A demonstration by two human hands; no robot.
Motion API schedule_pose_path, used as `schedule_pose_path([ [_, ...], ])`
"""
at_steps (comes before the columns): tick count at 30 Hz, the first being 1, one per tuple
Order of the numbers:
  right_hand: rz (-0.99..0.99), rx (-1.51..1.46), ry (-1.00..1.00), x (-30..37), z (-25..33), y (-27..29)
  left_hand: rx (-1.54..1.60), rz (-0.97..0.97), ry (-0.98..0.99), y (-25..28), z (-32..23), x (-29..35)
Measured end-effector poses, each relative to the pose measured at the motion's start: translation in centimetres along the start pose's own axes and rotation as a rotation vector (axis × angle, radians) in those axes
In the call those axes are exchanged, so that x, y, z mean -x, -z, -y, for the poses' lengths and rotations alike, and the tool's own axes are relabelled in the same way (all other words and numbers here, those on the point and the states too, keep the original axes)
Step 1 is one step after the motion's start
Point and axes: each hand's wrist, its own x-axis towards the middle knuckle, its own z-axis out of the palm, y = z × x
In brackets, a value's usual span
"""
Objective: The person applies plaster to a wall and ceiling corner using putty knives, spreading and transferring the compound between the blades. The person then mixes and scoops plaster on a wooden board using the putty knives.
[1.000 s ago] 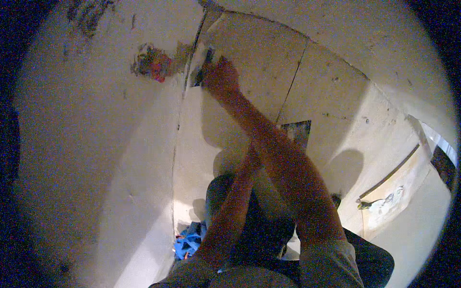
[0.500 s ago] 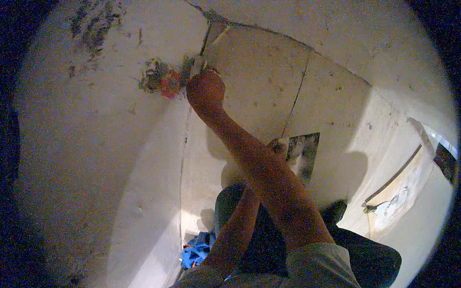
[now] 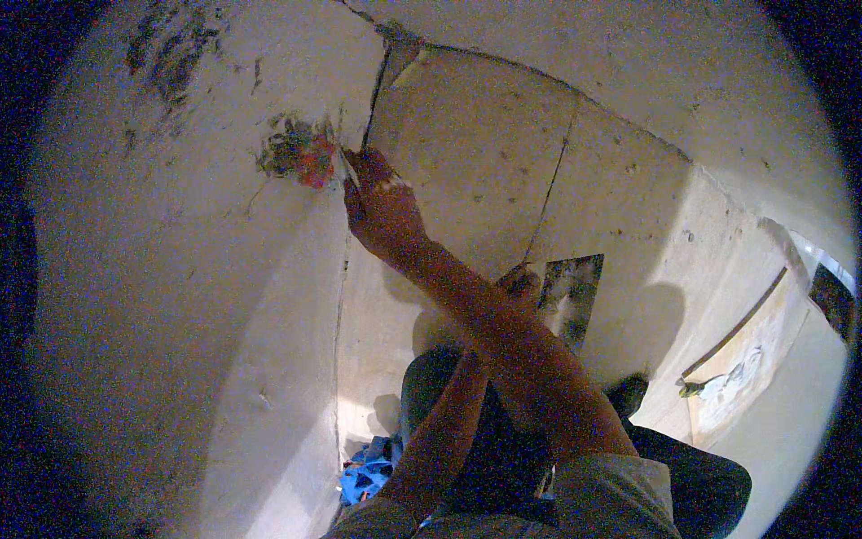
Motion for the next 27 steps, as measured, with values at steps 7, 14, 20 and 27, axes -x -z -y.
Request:
schedule_pose_path([
  [7, 0.043, -0.007, -0.486, -1.7, -2.7, 0.0, -0.352, -0.068, -0.026, -1.5, 0.6, -0.5],
  [14, 0.080, -0.056, -0.522, -3.6, 2.3, -2.2, 0.069, 0.357, -0.020, 4.4, -0.3, -2.3],
  [20, 0.079, -0.043, -0.032, 0.8, -0.1, 0.9, -0.309, -0.031, -0.057, -3.0, -3.5, 1.3],
  [27, -0.059, -0.038, -0.149, -1.9, -1.2, 3.5, -0.277, 0.035, -0.032, -0.9, -2.7, 0.4],
])
